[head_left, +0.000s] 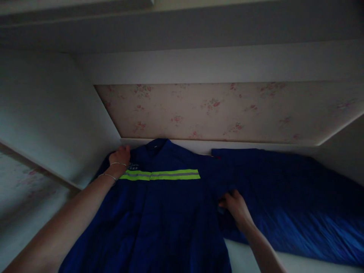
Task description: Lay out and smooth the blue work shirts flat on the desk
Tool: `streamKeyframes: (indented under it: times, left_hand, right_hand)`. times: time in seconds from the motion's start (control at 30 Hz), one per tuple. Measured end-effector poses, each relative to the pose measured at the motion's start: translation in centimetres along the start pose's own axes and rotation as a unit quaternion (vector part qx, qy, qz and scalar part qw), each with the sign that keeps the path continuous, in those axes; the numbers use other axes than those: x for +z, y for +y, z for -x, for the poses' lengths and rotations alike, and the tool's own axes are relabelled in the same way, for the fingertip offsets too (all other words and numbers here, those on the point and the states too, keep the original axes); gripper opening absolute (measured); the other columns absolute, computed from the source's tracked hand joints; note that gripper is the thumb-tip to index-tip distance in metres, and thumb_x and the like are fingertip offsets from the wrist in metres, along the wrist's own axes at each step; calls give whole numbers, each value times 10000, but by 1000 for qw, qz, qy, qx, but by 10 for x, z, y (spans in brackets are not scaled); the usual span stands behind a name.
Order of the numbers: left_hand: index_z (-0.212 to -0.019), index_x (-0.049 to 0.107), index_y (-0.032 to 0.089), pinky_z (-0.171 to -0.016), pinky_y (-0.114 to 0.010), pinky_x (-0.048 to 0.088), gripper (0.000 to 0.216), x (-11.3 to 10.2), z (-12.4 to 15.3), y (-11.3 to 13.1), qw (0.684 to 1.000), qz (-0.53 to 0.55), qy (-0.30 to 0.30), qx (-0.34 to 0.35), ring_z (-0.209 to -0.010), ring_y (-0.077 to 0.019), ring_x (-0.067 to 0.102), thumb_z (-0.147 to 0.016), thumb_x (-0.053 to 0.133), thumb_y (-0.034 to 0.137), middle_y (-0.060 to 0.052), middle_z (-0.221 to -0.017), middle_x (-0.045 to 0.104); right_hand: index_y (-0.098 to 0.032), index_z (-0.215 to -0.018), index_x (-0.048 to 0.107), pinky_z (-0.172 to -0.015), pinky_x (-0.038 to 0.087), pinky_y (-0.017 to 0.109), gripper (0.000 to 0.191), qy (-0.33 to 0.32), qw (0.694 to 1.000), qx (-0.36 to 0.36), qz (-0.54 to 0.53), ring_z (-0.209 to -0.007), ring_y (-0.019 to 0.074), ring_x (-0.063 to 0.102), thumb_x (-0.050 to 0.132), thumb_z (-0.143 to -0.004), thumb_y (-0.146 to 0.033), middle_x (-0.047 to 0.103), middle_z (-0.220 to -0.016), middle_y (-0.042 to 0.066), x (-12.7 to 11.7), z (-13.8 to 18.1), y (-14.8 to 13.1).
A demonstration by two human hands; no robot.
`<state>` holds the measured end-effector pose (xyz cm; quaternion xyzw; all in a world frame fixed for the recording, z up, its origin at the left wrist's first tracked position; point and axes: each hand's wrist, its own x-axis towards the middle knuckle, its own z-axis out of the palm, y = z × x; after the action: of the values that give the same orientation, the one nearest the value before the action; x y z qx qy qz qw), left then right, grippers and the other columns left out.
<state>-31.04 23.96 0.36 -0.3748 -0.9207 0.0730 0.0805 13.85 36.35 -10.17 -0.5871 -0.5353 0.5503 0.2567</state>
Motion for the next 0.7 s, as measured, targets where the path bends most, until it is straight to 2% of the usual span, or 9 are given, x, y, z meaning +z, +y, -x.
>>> streamKeyframes:
  times: [0.13, 0.23, 0.3, 0.37, 0.43, 0.5, 0.57, 0.63, 0.7]
  left_hand:
    - [-1247, 570, 155, -905, -470, 516, 371, 1, 54, 45, 993, 15, 37, 113, -1101, -327, 648, -951, 348, 184, -198, -1286, 580]
    - [-1212, 614, 184, -988, -393, 499, 335, 6, 127, 85, 973, 73, 49, 214, -1149, -261, 625, -980, 401, 297, -135, -1322, 586]
    - [-1250, 615, 202, -1044, -392, 481, 378, 14, 184, 109, 941, 169, 62, 285, -1217, -243, 597, -1000, 397, 382, -117, -1359, 593]
    - [-1366, 558, 259, -1078, -450, 470, 435, 26, 237, 129, 920, 214, 51, 326, -1302, -250, 550, -997, 408, 432, -85, -1454, 553]
    - [-1459, 474, 327, -1081, -559, 455, 490, 41, 277, 143, 918, 209, 40, 334, -1358, -283, 505, -987, 419, 448, -54, -1527, 490]
    - [-1484, 442, 363, -1071, -661, 416, 521, 56, 301, 152, 929, 185, 41, 317, -1378, -329, 478, -971, 431, 457, -46, -1545, 454]
    - [-1488, 437, 358, -1079, -699, 376, 542, 68, 310, 156, 939, 166, 49, 296, -1387, -351, 460, -957, 437, 470, -53, -1544, 434]
    - [-1501, 409, 346, -1102, -689, 352, 563, 73, 309, 157, 942, 156, 53, 291, -1402, -340, 441, -955, 429, 483, -50, -1554, 404]
    - [-1504, 389, 355, -1109, -680, 348, 561, 74, 305, 155, 943, 149, 54, 291, -1408, -326, 433, -959, 419, 488, -38, -1562, 381]
  right_hand:
    - [-200, -945, 605, -678, 541, 290, 184, -34, 997, -64, 35, -680, 179, 715, 504, -868, -332, 746, -876, 51, -4, 13, 3]
    - [-210, -1059, 662, -757, 552, 338, 313, -81, 979, -151, 111, -792, 217, 729, 460, -932, -412, 758, -942, 62, -8, 40, 5]
    - [-218, -1144, 682, -909, 526, 388, 327, -122, 943, -241, 195, -953, 236, 716, 447, -954, -343, 757, -1033, 78, -9, 61, 7]
    - [-229, -1222, 672, -1099, 399, 445, 362, -160, 895, -334, 248, -1125, 235, 660, 437, -947, -220, 723, -1183, 83, -13, 79, 9]
    - [-242, -1241, 670, -1161, 321, 456, 391, -211, 868, -381, 240, -1194, 224, 623, 445, -932, -162, 693, -1255, 68, -21, 87, 10]
    - [-236, -1173, 703, -1046, 459, 407, 325, -270, 879, -344, 191, -1087, 215, 674, 466, -951, -220, 730, -1159, 57, -35, 81, 9]
    - [-205, -1107, 719, -831, 567, 334, 305, -274, 912, -265, 150, -892, 194, 722, 469, -974, -317, 753, -1050, 56, -54, 57, 2]
    - [-177, -1160, 686, -726, 583, 298, 347, -191, 943, -203, 182, -781, 166, 725, 429, -996, -341, 747, -1065, 68, -76, 19, -13]
    - [-151, -1295, 604, -799, 577, 311, 377, -85, 942, -189, 263, -853, 165, 725, 411, -1000, -284, 697, -1212, 109, -97, -27, -34]
